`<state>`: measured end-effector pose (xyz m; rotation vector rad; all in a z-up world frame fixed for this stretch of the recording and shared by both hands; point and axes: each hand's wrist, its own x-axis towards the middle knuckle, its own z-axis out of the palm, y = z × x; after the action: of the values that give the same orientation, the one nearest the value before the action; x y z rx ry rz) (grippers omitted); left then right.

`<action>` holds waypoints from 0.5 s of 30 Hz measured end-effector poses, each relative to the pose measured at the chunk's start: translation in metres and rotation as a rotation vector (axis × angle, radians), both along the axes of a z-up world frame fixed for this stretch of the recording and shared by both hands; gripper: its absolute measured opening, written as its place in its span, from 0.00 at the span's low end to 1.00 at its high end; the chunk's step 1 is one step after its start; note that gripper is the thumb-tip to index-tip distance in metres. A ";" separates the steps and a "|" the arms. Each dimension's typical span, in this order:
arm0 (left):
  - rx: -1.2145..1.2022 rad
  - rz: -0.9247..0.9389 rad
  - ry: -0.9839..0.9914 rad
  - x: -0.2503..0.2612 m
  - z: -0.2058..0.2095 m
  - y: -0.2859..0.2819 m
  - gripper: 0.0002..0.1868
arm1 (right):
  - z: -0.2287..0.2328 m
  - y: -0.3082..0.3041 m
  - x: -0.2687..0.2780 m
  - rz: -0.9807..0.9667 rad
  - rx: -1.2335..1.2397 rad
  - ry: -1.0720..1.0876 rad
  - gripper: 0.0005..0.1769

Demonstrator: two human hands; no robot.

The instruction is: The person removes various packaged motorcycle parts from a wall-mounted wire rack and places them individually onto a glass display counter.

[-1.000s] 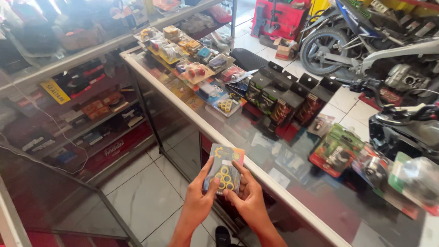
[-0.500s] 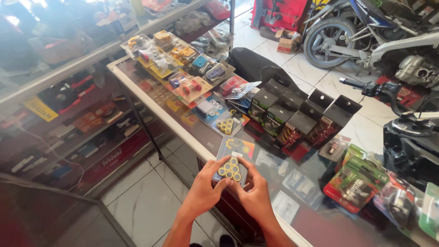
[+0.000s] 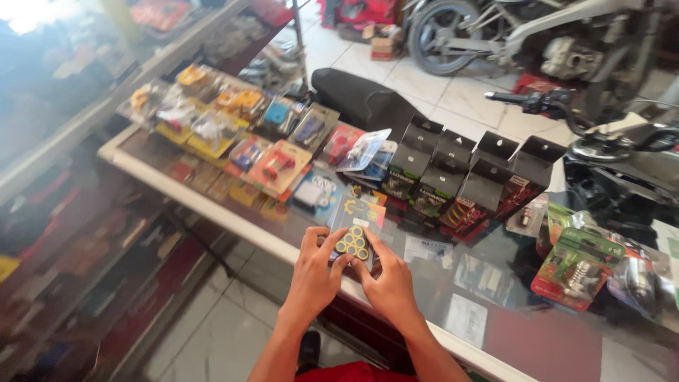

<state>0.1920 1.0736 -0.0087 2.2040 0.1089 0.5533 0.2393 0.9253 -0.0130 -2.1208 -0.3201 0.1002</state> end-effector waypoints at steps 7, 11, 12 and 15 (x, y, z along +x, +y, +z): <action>0.261 -0.110 -0.005 0.044 -0.003 0.044 0.22 | -0.015 0.041 0.022 -0.200 -0.141 -0.188 0.33; 0.232 -0.159 -0.009 0.058 -0.014 0.054 0.23 | -0.013 0.056 0.022 -0.320 -0.208 -0.124 0.31; 0.237 -0.166 -0.014 0.059 -0.017 0.055 0.22 | -0.012 0.059 0.022 -0.341 -0.200 -0.139 0.30; 0.225 -0.174 -0.028 0.058 -0.024 0.058 0.23 | -0.011 0.066 0.017 -0.390 -0.191 -0.169 0.29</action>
<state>0.2505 1.1320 -0.0327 2.3930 -0.1666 0.5193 0.2565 0.9913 -0.0236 -2.3468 0.0101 -0.2875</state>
